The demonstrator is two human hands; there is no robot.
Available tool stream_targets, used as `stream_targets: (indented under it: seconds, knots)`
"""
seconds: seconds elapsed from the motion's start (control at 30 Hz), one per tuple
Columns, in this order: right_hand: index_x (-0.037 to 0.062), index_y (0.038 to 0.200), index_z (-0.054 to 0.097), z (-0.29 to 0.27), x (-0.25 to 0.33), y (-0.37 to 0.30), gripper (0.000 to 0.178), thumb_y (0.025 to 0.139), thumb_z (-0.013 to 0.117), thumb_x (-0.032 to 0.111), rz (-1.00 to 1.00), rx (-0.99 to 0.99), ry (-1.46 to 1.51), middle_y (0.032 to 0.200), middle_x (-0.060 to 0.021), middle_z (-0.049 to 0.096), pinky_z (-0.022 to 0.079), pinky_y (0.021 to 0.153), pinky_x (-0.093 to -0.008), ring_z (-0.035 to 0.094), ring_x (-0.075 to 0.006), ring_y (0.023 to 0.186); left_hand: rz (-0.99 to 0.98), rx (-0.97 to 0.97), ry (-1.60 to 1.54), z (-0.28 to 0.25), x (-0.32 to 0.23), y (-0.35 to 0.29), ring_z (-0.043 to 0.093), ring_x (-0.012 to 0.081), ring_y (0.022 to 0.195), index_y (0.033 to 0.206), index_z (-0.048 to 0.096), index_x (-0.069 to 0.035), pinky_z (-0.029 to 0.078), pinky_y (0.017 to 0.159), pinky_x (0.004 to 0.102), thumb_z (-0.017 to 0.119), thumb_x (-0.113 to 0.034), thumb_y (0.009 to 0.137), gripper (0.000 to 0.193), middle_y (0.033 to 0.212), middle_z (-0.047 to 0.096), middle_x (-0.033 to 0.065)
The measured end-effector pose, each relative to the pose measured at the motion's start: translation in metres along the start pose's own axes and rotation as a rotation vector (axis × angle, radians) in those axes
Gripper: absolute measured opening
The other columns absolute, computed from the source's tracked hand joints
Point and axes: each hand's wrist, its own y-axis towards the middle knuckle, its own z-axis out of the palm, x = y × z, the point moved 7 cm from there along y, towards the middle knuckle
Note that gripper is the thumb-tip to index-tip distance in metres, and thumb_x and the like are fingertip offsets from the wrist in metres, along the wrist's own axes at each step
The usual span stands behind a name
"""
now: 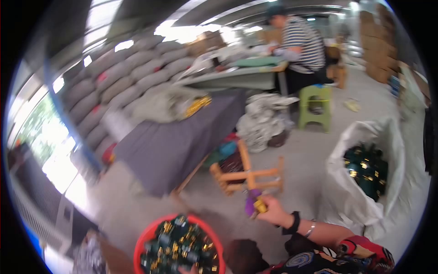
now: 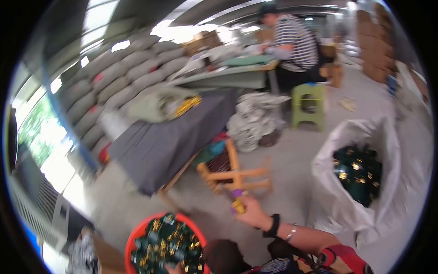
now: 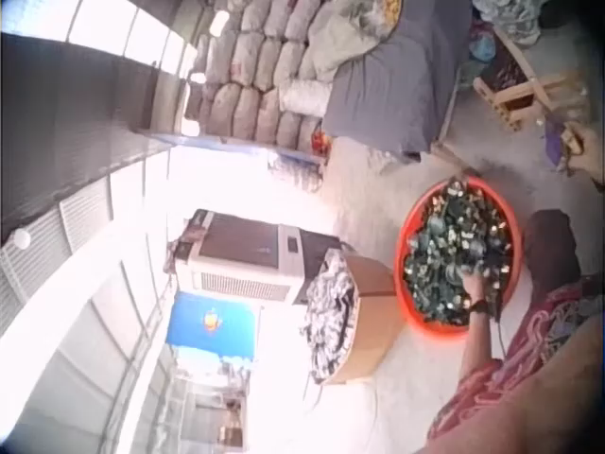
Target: Manually assembling green and gold decorative product components using pliers and a wooden jig.
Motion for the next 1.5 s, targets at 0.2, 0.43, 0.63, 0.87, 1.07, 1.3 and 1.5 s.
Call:
stream_targets:
  seconds: [0.2, 0.43, 0.63, 0.87, 1.07, 1.3, 1.5]
  knots:
    - [0.0015, 0.09, 0.055, -0.014, 0.02, -0.01, 0.031, 0.06, 0.063, 0.001, 0.282, -0.005, 0.268, 0.077, -0.0012, 0.053, 0.047, 0.064, -0.0281, 0.052, -0.013, 0.067, -0.247, 0.204, 0.907, 0.061, -0.056, 0.007, 0.061, 0.0358, 0.096, 0.112, 0.058, -0.006, 0.048, 0.083, 0.0426, 0.068, -0.033, 0.07, 0.052, 0.102, 0.063, 0.0218]
    - [0.0017, 0.091, 0.053, -0.015, -0.012, -0.019, 0.033, 0.059, 0.059, -0.001, 0.154, 0.028, 0.199, 0.075, 0.0019, 0.049, 0.042, 0.058, -0.0219, 0.048, -0.008, 0.066, -0.102, 0.504, 1.095, 0.082, -0.033, -0.026, 0.061, 0.0371, 0.087, 0.087, 0.066, -0.004, 0.05, 0.078, 0.0449, 0.062, -0.017, 0.068, 0.023, 0.091, 0.063, 0.0197]
    - [0.0011, 0.094, 0.054, -0.023, 0.01, -0.022, 0.036, 0.058, 0.059, 0.0, 0.11, -0.01, 0.112, 0.079, -0.001, 0.049, 0.042, 0.062, -0.0241, 0.048, -0.0112, 0.07, -0.032, 0.39, 1.065, 0.082, -0.047, -0.032, 0.058, 0.034, 0.092, 0.085, 0.066, -0.007, 0.049, 0.079, 0.0416, 0.059, -0.018, 0.073, 0.018, 0.092, 0.063, 0.0132]
    - [-0.0008, 0.087, 0.055, -0.022, 0.047, -0.013, 0.033, 0.056, 0.06, 0.006, 0.005, -0.011, -0.071, 0.082, -0.0129, 0.048, 0.04, 0.076, -0.0354, 0.046, -0.0304, 0.08, 0.133, 0.725, 1.588, 0.098, -0.038, -0.029, 0.054, 0.0245, 0.105, 0.103, 0.065, -0.019, 0.044, 0.084, 0.0455, 0.059, -0.022, 0.077, 0.027, 0.097, 0.064, 0.0053]
    - [-0.0011, 0.087, 0.053, -0.022, 0.047, -0.011, 0.031, 0.057, 0.059, 0.004, 0.006, -0.039, -0.082, 0.08, -0.0122, 0.046, 0.04, 0.074, -0.0335, 0.046, -0.0285, 0.077, -0.028, 0.711, 1.374, 0.086, -0.01, -0.028, 0.06, 0.0281, 0.098, 0.105, 0.064, -0.017, 0.048, 0.081, 0.0445, 0.063, -0.031, 0.077, 0.031, 0.098, 0.065, 0.0089]
    - [-0.0003, 0.092, 0.055, -0.039, 0.012, -0.023, 0.032, 0.06, 0.057, -0.001, 0.161, -0.091, 0.075, 0.087, -0.0092, 0.049, 0.042, 0.073, -0.0299, 0.049, -0.0216, 0.079, -0.101, 0.678, 1.396, 0.095, -0.021, -0.034, 0.064, 0.0309, 0.086, 0.09, 0.062, -0.012, 0.052, 0.072, 0.0424, 0.063, -0.028, 0.077, 0.021, 0.093, 0.066, 0.0131]
    - [-0.0001, 0.097, 0.056, -0.045, 0.013, -0.01, 0.032, 0.067, 0.066, 0.005, 0.173, -0.123, 0.106, 0.083, -0.0051, 0.056, 0.044, 0.071, -0.0273, 0.052, -0.0134, 0.077, -0.186, 0.549, 1.355, 0.079, 0.025, -0.006, 0.065, 0.0367, 0.073, 0.082, 0.062, -0.004, 0.051, 0.061, 0.0479, 0.044, -0.031, 0.084, 0.032, 0.078, 0.066, 0.0192]
